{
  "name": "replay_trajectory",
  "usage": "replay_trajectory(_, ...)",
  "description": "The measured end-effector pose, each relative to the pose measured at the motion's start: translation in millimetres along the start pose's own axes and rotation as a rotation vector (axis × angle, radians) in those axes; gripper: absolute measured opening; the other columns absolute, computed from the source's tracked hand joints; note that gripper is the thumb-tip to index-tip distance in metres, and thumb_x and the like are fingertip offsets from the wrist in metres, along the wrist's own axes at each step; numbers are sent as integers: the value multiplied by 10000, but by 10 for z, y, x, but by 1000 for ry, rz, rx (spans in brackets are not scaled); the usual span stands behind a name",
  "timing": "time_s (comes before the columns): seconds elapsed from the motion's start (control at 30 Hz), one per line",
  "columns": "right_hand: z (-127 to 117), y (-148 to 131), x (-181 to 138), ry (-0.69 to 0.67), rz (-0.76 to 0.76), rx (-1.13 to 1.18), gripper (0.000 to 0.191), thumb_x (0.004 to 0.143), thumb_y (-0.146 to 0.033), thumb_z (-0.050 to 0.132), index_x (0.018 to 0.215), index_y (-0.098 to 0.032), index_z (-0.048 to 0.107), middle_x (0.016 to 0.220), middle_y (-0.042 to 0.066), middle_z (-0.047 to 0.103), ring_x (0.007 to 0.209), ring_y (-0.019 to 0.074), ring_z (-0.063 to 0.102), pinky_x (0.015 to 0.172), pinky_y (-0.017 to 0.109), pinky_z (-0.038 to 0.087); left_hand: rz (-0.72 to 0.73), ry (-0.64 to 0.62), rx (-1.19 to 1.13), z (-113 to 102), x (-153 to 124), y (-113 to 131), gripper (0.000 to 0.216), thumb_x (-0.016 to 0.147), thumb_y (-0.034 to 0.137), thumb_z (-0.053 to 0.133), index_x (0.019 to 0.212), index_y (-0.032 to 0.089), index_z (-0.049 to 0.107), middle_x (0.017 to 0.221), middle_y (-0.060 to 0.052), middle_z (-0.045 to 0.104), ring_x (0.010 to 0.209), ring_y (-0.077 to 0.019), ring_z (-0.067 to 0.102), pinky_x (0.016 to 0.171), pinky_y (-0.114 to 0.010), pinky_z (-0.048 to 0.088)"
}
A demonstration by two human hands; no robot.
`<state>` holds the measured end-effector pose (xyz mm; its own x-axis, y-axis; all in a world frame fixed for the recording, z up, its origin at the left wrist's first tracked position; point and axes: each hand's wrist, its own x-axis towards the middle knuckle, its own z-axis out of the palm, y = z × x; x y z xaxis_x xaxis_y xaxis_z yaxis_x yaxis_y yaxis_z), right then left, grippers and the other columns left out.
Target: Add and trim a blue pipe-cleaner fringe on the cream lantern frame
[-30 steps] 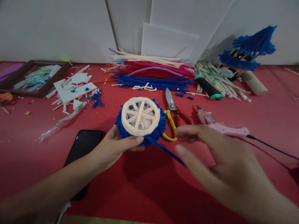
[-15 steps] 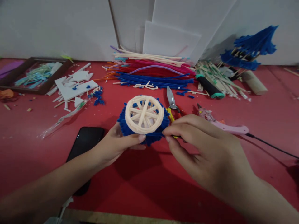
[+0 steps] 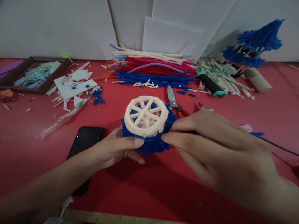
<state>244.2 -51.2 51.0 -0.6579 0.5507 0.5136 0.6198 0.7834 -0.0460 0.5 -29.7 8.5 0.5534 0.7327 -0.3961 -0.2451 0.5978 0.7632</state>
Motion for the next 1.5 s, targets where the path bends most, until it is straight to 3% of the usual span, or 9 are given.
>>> replay_trajectory(0.13,55,13,-51,77,53,50,227,1037,-138,545,1088,-305,690,1082,12,701,925,136,670,834,336,512,-25,-17,-14,-17,0,2,672,604,377,971,1210,238,717,1112,-106,756,935,-262,725,554,-280,607)
replay_trajectory(0.5,104,36,-137,96,35,-2,225,1057,-196,518,1101,-322,699,1094,28,696,951,152,673,874,351,535,-89,-39,7,-8,-14,42,676,599,432,969,1190,211,725,1072,-115,758,855,-214,713,557,-262,607)
replay_trajectory(0.73,63,4,-112,32,45,-4,239,1067,-225,485,1132,-328,691,1079,28,696,940,163,678,850,356,544,-97,-72,3,-24,-6,42,690,625,459,933,1223,206,701,1096,-111,755,804,-194,715,537,-247,579)
replay_trajectory(0.87,3,-1,-70,-72,-52,-34,217,1020,-165,557,1166,-271,677,1060,39,723,911,161,710,822,349,585,-48,-21,18,-16,-7,44,719,583,540,946,1173,221,684,956,-53,743,681,-140,663,521,-223,528)
replay_trajectory(0.97,42,-25,-41,32,-38,-48,222,996,-116,585,1167,-227,673,1053,53,720,910,155,710,819,337,595,-32,54,18,-4,-18,51,797,519,551,969,1172,243,633,908,-24,733,647,-134,652,521,-233,503)
replay_trajectory(1.2,82,-35,-30,14,-85,-119,277,970,-75,584,1224,-174,638,1032,84,716,913,176,713,797,338,612,-38,179,47,22,-23,52,890,502,454,989,1249,230,561,1065,-89,752,869,-237,733,582,-264,509)
replay_trajectory(1.37,121,-86,-29,44,-25,-108,267,985,-83,554,1205,-207,638,1074,95,692,996,192,707,835,340,616,61,102,-72,48,-6,39,775,544,356,990,1231,245,647,1250,-82,751,1017,-231,737,801,-309,591)
replay_trajectory(1.5,146,-149,-7,53,-9,-141,300,950,-54,583,1199,-207,652,1108,99,698,1056,188,704,875,303,616,55,89,-112,60,-1,39,708,572,301,981,1208,223,679,1223,-84,771,1081,-250,734,870,-329,586)
